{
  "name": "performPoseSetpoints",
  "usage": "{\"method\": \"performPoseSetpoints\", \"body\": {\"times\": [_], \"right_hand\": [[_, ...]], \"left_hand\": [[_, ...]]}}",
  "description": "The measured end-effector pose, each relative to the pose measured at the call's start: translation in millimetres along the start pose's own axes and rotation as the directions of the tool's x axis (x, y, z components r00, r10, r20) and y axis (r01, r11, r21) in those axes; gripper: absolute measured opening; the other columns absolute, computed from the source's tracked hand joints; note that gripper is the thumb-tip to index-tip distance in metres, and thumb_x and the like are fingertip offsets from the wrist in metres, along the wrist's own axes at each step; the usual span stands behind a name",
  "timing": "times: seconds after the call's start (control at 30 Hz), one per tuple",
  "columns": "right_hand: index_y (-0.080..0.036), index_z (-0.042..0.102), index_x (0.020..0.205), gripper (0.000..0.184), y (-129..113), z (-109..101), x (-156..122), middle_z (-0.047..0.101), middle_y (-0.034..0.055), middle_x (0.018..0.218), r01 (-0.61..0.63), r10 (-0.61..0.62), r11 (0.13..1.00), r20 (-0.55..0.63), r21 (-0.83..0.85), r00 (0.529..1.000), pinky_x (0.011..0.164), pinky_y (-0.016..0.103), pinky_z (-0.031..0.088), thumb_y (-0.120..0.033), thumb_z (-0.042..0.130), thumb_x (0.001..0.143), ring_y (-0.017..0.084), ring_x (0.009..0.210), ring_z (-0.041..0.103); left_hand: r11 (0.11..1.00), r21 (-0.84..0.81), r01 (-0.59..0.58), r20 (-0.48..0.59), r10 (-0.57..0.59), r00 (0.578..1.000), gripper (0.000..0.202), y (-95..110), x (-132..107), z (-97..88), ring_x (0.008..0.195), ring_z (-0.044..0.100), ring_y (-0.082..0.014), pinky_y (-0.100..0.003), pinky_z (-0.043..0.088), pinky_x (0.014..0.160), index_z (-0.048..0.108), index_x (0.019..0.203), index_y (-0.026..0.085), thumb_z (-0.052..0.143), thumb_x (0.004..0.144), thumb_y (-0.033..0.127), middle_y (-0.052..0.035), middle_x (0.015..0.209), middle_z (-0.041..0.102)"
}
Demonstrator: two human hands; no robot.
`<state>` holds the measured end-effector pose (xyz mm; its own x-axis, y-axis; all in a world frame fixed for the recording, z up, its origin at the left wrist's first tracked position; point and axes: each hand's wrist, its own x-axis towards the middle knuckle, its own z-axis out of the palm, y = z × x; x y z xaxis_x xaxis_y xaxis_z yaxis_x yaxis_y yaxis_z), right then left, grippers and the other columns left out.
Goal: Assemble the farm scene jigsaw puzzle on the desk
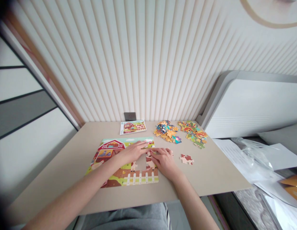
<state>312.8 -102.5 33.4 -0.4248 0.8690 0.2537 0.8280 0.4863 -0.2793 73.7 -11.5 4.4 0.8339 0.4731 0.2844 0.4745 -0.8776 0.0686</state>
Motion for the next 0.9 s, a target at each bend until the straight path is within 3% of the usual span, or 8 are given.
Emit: {"method": "performPoseSetpoints", "body": {"times": [0.17,0.43,0.9], "right_hand": [[-0.041,0.065,0.138,0.035,2.2,1.3,-0.3,0.064,0.0037,0.141,0.007,-0.007,1.000,-0.003,0.015,1.000,0.110,0.048,0.037,-0.038,0.045,0.108,0.025,0.124,0.057],[-0.040,0.069,0.133,0.034,8.0,5.4,1.5,0.065,0.0041,0.140,0.000,0.000,1.000,0.004,0.026,1.000,0.110,0.048,0.038,-0.035,0.048,0.107,0.024,0.126,0.058],[-0.041,0.067,0.135,0.035,13.6,7.2,2.1,0.065,0.0049,0.139,0.007,-0.007,0.997,0.005,0.073,1.000,0.110,0.048,0.039,-0.035,0.047,0.107,0.025,0.127,0.057]], "left_hand": [[1.000,-0.017,0.024,0.016,-0.023,1.000,0.046,-2.8,2.2,5.1,0.149,0.043,-0.0245,-0.045,0.036,0.120,0.055,0.148,0.032,0.050,0.104,0.018,-0.0079,0.153,0.055],[0.999,-0.038,0.035,0.027,-0.034,0.999,0.054,-3.5,1.3,6.8,0.152,0.038,-0.0240,-0.047,0.036,0.121,0.050,0.151,0.036,0.048,0.102,0.013,-0.0058,0.158,0.050],[0.993,-0.070,0.098,-0.038,-0.101,0.994,0.051,-1.9,2.7,16.5,0.148,0.045,-0.0225,-0.044,0.037,0.121,0.046,0.154,0.021,0.043,0.103,0.014,-0.0090,0.158,0.050]]}}
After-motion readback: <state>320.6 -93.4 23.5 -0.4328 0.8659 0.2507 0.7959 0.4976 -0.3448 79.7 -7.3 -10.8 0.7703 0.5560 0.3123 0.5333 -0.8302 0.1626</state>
